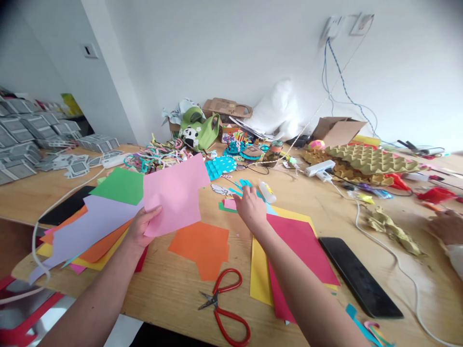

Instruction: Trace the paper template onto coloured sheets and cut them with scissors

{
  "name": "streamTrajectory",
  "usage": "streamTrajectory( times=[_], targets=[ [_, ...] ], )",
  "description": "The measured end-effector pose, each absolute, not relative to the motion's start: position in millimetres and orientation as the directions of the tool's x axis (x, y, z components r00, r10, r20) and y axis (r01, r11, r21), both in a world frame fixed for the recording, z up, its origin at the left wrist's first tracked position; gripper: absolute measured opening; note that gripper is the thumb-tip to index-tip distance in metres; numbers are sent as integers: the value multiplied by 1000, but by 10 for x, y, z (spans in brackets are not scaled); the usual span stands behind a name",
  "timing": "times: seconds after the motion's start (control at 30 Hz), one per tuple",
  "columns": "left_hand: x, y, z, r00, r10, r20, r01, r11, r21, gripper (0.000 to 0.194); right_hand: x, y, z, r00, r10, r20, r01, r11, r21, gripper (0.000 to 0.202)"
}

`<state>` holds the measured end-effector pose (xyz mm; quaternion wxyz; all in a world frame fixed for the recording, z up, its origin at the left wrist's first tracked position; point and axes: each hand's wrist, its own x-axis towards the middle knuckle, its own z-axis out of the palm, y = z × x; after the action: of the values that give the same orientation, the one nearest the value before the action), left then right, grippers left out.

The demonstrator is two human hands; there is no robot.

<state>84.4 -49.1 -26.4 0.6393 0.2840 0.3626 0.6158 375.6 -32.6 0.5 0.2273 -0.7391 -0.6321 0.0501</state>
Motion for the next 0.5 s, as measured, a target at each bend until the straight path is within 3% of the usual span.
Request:
streamTrajectory(
  times=[0.1, 0.17, 0.27, 0.4, 0.5],
  targets=[
    [856, -481, -300, -38, 994, -106, -575, 65, 816, 44, 3547, -465, 45, -14, 1000, -14, 580, -4, -814, 45],
    [867, -477, -322, -44, 994, -98, -569, 56, 821, 44, 3342, -578, 43, -218, 974, -68, 295, -1, -955, 51],
    [891, -485, -341, -33, 996, -79, -567, 46, 823, 42, 3043, -699, 16, -294, 956, -11, 117, 24, -993, 57],
    [922, -515, -352, 42, 998, -54, -546, 69, 835, 37, 2876, -673, -19, -136, 986, 97, -57, 90, -994, 41],
    [930, -530, -357, 106, 994, -34, -533, 86, 842, 34, 2939, -607, -32, -86, 991, 98, -32, 95, -995, 30]
  ],
)
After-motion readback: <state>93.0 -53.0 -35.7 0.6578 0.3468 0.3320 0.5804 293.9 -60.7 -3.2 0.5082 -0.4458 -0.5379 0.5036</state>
